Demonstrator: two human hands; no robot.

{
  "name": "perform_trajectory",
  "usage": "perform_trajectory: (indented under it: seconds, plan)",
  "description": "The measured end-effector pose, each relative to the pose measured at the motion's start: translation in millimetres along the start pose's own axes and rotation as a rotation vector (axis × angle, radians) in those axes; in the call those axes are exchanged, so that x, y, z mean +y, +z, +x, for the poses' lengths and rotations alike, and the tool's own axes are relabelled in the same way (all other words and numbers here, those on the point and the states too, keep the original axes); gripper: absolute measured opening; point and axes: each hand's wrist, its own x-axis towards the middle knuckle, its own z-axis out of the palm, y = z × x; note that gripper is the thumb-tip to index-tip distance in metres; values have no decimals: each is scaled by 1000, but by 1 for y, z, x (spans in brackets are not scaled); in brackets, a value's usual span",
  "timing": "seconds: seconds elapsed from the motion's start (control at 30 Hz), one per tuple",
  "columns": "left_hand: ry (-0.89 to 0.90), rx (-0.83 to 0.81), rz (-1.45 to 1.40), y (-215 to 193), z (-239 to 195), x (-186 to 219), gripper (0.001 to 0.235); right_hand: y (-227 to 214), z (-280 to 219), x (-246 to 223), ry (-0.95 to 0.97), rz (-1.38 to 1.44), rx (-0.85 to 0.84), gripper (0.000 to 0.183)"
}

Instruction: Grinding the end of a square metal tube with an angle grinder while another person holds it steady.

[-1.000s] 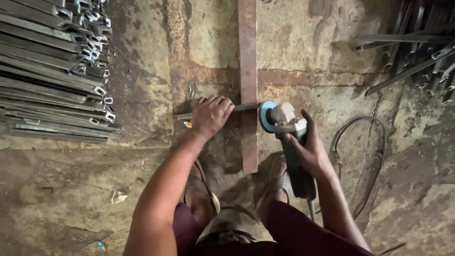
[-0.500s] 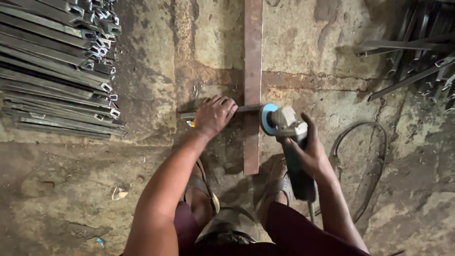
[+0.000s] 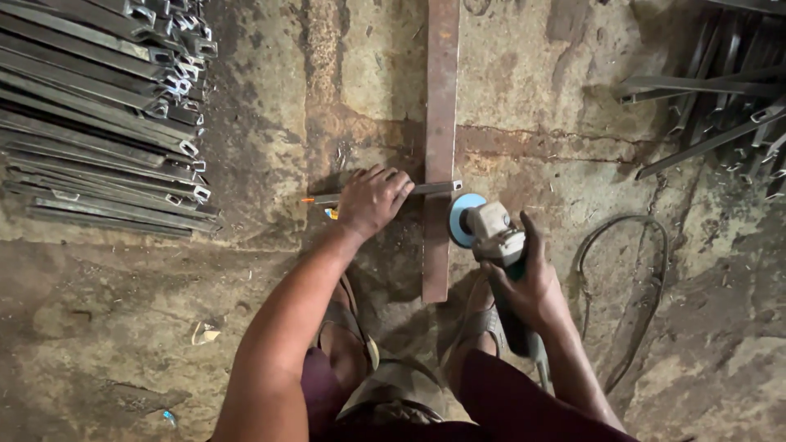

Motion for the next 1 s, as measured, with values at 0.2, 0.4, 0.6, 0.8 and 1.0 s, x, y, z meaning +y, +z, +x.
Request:
perform_trajectory:
  seconds: [0.2,0.4,0.6,0.8,1.0]
  plan:
    - [11,-1,37,27,-6,-17,24,-10,18,-36,-20,-90,-4,107]
    - [31,-50,13,34,-6,-23,32,-5,18,-15,-23,-130,1,110]
    - [42,-30,-3,1,5,-9,26,-5,5,23,22,-94,21,109]
    - [-27,-24,4,-9,13,-2,23,-15,18,3,-88,-67,53,107]
    - [15,22,28,9,8,-13,19,-27,38,-45,-95,-237,-20,110]
